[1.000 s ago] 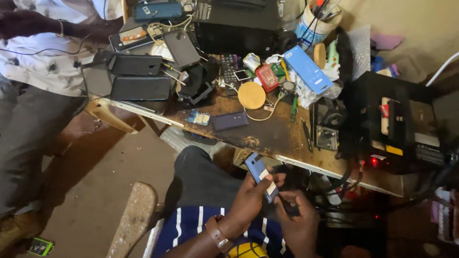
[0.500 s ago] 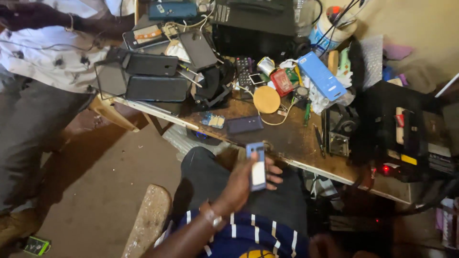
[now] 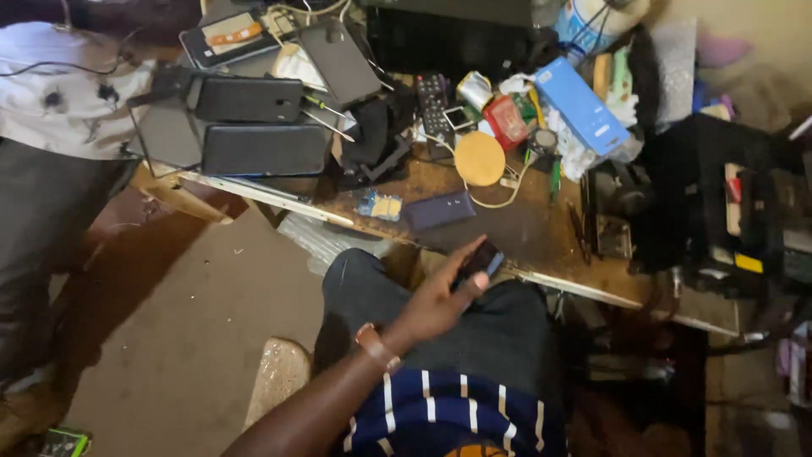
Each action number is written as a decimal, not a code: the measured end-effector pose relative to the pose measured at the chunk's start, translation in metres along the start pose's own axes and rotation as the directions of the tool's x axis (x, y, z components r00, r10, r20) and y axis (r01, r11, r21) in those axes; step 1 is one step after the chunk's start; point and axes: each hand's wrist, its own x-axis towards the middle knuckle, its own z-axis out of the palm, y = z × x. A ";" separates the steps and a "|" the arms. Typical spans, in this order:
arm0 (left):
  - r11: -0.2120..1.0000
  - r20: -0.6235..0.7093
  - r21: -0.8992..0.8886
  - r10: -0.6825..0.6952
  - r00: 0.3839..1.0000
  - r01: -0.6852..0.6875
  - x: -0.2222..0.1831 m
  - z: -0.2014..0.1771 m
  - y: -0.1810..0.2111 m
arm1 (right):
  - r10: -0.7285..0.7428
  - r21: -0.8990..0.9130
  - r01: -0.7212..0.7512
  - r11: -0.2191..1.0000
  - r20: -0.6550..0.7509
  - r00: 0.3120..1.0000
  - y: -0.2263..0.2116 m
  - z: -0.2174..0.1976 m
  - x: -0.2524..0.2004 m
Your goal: Disassembling a mobile phone using a screwdriver and prying tools on a workbench
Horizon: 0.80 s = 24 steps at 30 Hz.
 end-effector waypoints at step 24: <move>0.766 0.173 -0.593 -0.183 0.968 0.251 -0.004 -0.018 -0.018 | -0.396 0.802 0.422 0.422 -0.256 0.882 -0.145 -0.022 0.069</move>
